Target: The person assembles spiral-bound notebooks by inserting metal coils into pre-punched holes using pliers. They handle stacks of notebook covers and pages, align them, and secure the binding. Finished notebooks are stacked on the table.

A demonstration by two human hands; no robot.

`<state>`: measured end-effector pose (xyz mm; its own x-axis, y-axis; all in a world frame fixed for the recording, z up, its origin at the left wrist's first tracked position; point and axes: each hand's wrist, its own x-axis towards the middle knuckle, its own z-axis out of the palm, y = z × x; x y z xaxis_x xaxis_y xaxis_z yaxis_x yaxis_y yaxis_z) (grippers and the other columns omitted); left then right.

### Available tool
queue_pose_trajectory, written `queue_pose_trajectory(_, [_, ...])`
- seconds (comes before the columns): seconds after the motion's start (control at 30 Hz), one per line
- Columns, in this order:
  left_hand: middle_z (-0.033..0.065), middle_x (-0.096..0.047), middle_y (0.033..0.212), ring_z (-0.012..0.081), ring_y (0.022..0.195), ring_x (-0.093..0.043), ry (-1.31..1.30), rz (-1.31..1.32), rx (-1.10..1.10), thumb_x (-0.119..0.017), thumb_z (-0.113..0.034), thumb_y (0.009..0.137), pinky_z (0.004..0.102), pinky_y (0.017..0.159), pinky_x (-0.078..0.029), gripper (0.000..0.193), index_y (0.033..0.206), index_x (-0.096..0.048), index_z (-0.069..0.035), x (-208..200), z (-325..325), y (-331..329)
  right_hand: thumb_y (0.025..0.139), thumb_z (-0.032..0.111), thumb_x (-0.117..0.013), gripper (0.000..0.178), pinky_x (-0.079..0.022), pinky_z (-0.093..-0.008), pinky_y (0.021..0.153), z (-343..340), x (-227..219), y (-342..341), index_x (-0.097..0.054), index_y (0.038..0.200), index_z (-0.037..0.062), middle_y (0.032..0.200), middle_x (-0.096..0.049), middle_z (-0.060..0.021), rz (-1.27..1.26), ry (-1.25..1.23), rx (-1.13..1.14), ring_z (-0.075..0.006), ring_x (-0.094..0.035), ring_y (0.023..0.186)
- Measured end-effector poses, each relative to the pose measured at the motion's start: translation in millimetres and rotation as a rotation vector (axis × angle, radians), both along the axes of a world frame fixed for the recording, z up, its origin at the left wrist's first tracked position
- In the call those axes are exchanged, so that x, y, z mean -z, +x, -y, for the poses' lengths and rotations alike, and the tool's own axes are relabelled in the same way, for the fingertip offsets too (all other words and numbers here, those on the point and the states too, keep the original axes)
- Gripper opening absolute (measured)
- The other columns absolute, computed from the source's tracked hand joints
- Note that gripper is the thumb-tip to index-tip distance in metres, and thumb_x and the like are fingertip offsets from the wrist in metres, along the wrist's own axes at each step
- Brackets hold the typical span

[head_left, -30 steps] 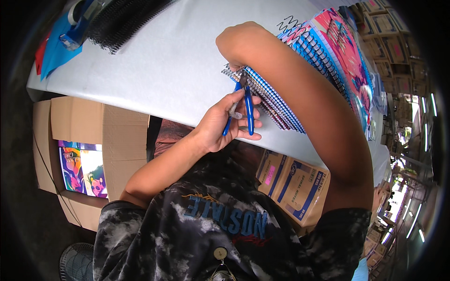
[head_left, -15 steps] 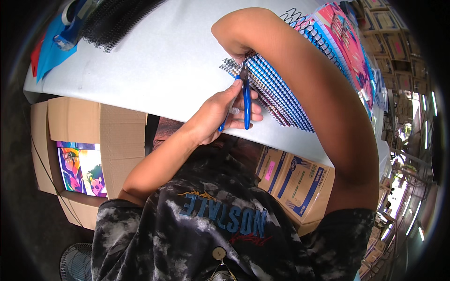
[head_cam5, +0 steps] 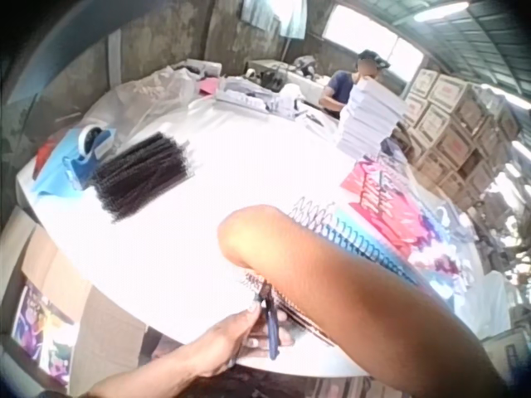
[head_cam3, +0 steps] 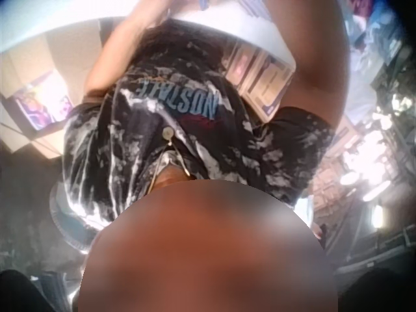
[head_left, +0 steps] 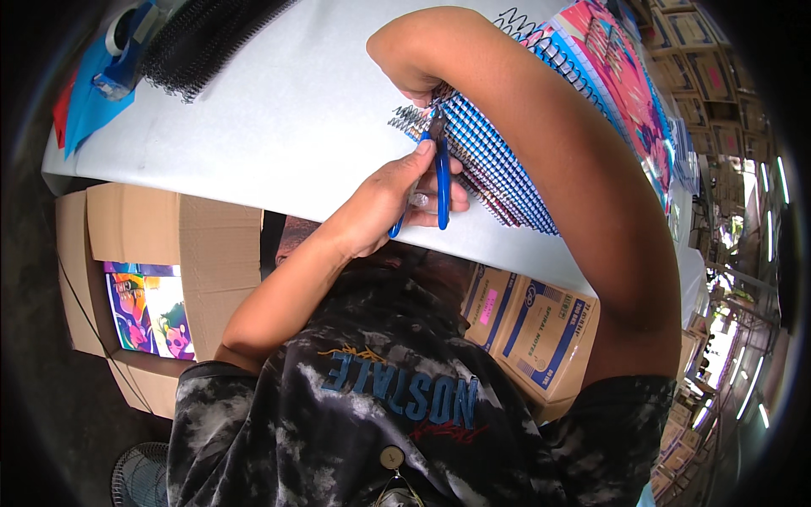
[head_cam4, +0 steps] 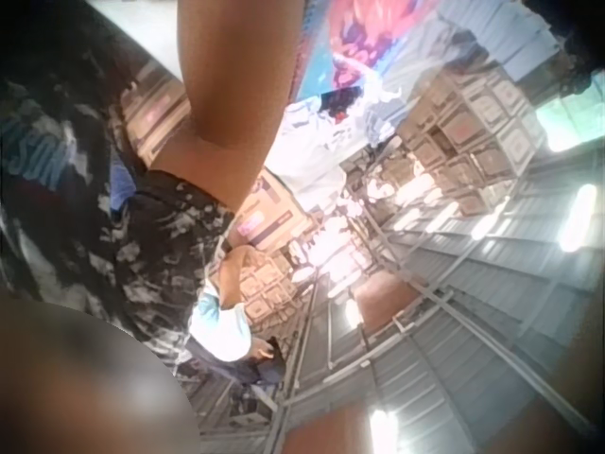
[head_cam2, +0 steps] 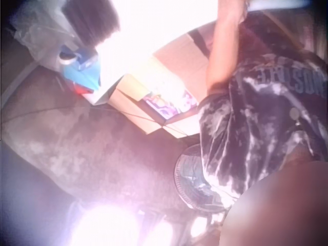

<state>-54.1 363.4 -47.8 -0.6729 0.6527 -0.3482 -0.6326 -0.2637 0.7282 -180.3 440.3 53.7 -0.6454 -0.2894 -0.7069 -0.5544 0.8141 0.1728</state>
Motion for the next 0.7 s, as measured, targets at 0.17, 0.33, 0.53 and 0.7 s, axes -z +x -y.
queue_pose_trajectory(0.17, [0.0047,-0.05,0.071,0.0151,0.059,-0.05,0.001,0.018,0.043,-0.03,-0.052,0.094,0.0294,0.055,-0.047,0.052,0.098,-0.05,-0.004,1,10,-1,0.069,0.008,-0.069,0.021,-0.049,-0.0383,0.063,-1,0,1,-0.068,0.088,-0.0017,0.084,-0.066,-0.0185,-0.017,-0.017,0.0,-0.0278,-0.064,0.075])
queue_pose_trajectory(0.33, [0.0074,-0.057,0.077,0.0186,0.072,-0.06,-0.028,-0.061,0.053,-0.029,-0.054,0.094,0.0309,0.062,-0.051,0.058,0.107,-0.052,-0.002,-7,4,2,0.069,0.008,-0.068,0.022,-0.049,-0.0383,0.064,0,-6,-5,-0.068,0.088,-0.0015,0.084,-0.066,-0.0184,-0.043,-0.036,0.009,-0.028,-0.064,0.075])
queue_pose_trajectory(0.53, [0.0089,-0.059,0.082,0.0195,0.078,-0.061,0.015,0.026,0.114,-0.027,-0.054,0.094,0.0331,0.064,-0.053,0.059,0.108,-0.052,-0.003,-6,8,-7,0.07,0.009,-0.068,0.022,-0.049,-0.0383,0.065,0,-7,-7,-0.068,0.089,-0.0012,0.085,-0.066,-0.0183,-0.057,-0.037,0.017,-0.0282,-0.064,0.076])
queue_pose_trajectory(0.7, [0.0063,-0.054,0.075,0.0183,0.067,-0.059,0.013,0.073,0.018,-0.027,-0.053,0.094,0.0319,0.059,-0.052,0.056,0.104,-0.05,-0.003,-15,2,-5,0.07,0.009,-0.067,0.022,-0.049,-0.0383,0.066,0,-9,-8,-0.068,0.09,-0.0009,0.085,-0.066,-0.0182,-0.067,-0.044,0.02,-0.0284,-0.064,0.077])
